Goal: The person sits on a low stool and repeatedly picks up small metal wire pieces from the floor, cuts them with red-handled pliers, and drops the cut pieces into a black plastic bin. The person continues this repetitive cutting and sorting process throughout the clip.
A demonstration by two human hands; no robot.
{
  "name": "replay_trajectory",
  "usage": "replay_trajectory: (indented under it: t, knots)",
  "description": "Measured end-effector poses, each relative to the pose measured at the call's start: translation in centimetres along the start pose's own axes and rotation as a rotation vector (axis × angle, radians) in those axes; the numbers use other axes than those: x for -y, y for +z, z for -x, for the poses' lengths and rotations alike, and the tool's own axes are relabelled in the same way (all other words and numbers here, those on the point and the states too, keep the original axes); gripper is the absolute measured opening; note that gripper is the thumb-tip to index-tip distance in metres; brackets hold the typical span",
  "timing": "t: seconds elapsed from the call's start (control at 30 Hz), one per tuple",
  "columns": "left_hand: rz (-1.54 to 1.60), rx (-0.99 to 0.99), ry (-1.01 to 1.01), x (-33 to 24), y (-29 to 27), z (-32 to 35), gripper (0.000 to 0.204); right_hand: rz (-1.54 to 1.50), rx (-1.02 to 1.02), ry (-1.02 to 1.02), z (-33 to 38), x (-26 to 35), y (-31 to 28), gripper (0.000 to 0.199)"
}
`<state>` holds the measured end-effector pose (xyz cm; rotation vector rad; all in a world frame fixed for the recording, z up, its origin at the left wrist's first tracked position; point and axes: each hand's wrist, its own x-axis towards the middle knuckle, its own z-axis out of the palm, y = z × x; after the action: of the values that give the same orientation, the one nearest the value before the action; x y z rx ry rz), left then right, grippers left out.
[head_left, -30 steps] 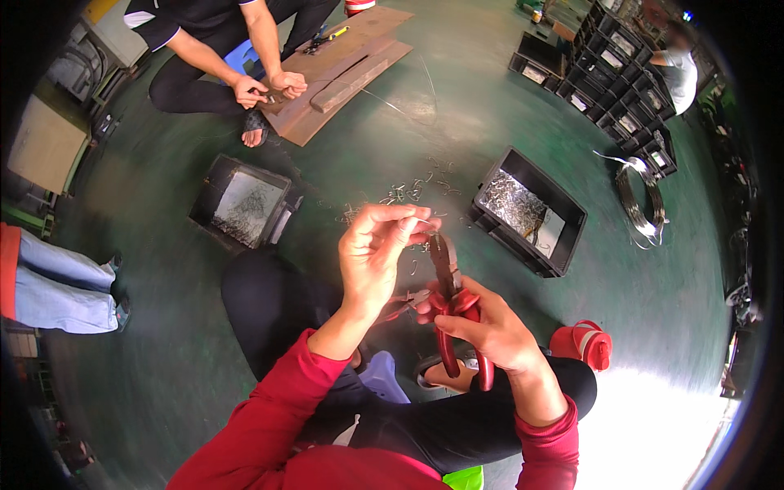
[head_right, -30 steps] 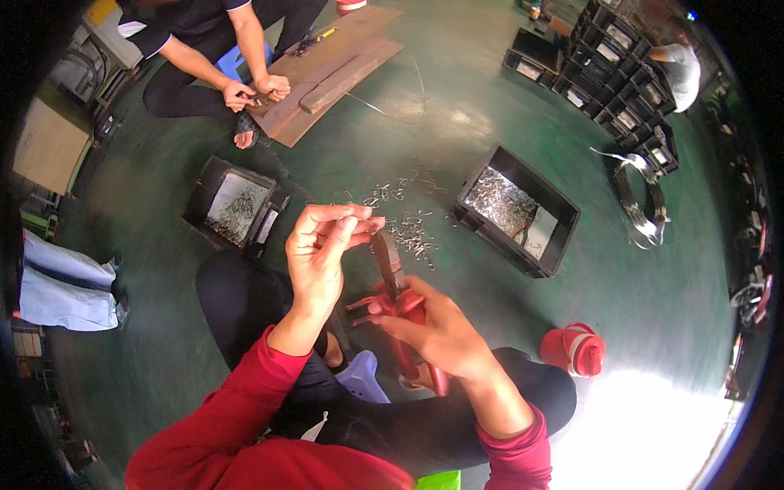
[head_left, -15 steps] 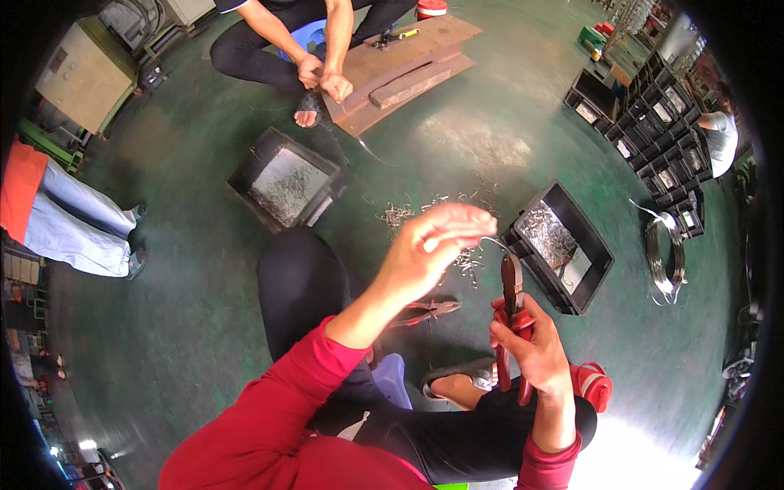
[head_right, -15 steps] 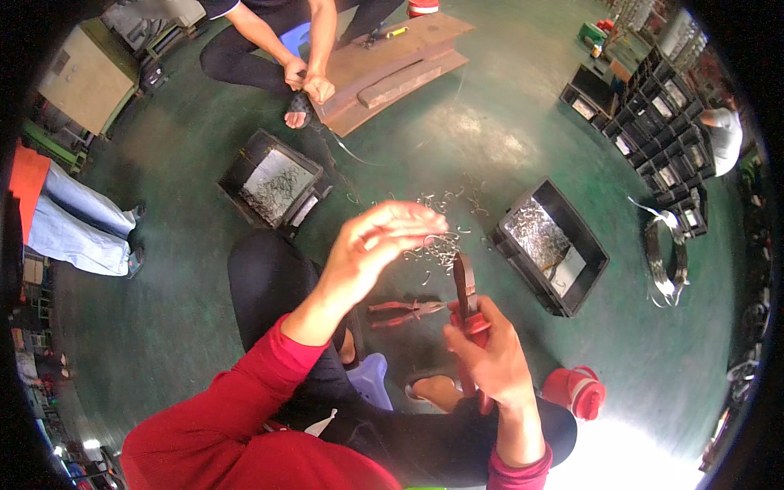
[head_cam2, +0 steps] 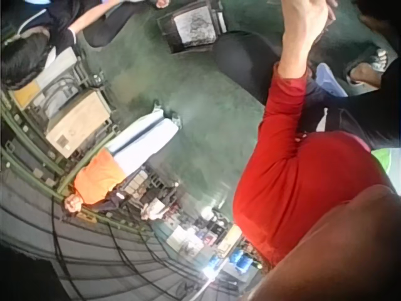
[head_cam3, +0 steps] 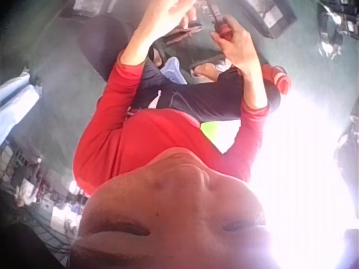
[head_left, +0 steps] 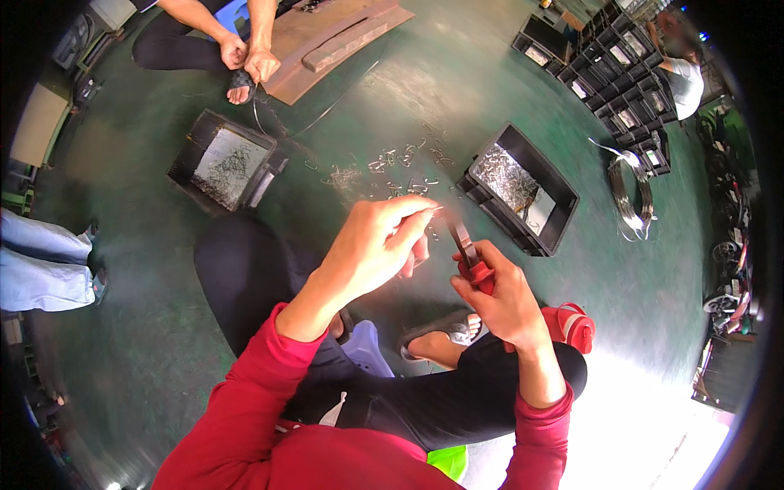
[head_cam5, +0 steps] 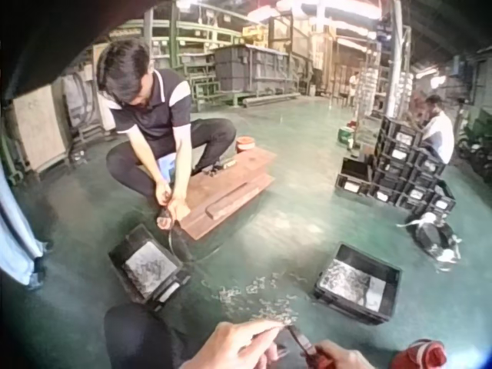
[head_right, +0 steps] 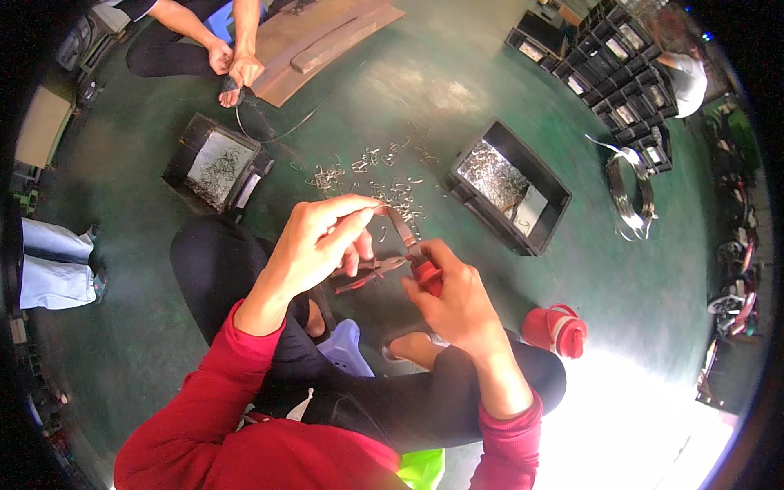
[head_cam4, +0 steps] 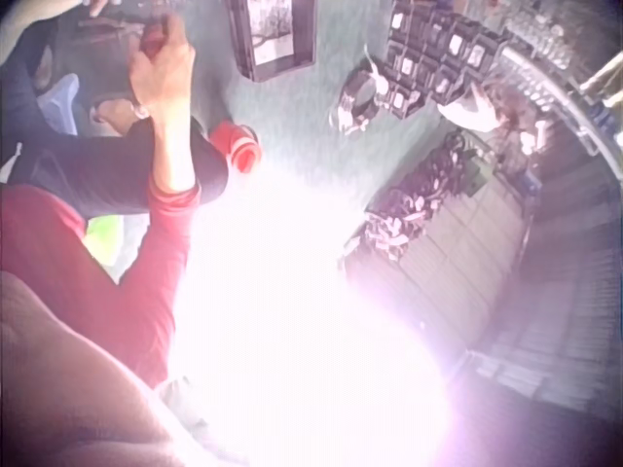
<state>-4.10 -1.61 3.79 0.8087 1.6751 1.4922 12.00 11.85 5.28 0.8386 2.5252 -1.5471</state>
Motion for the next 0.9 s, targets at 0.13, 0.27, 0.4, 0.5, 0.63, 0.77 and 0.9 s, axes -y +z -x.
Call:
replay_trajectory:
  t: [0.13, 0.27, 0.4, 0.5, 0.63, 0.77, 0.9]
  knots:
    - [0.062, 0.044, -0.074, -0.1, 0.3, 0.3, 0.028, 0.057, -0.053, -0.042, -0.1, -0.4, 0.4, 0.028]
    - [0.163, 0.075, -0.133, 0.2, 0.3, 0.3, 0.031, 0.142, -0.106, -0.111, -0.3, -1.1, 0.7, 0.027]
    - [0.220, 0.091, -0.186, 0.2, 0.1, 0.1, 0.033, 0.290, -0.222, -0.199, -0.5, -1.4, 1.2, 0.027]
    - [0.287, 0.103, -0.201, 0.2, 0.2, 0.1, 0.035, 0.385, -0.278, -0.194, -0.4, -1.4, 1.4, 0.029]
    - [0.354, 0.101, -0.222, 0.3, 0.2, -0.1, 0.035, 0.513, -0.362, -0.227, -0.5, -1.3, 1.6, 0.036]
    - [0.397, 0.115, -0.258, 0.6, 0.1, -0.3, 0.035, 0.663, -0.442, -0.280, -0.3, -1.3, 1.8, 0.043]
    - [0.313, 0.102, -0.217, 0.8, 0.6, -0.2, 0.034, 0.620, -0.382, -0.247, -0.2, -1.1, 1.3, 0.039]
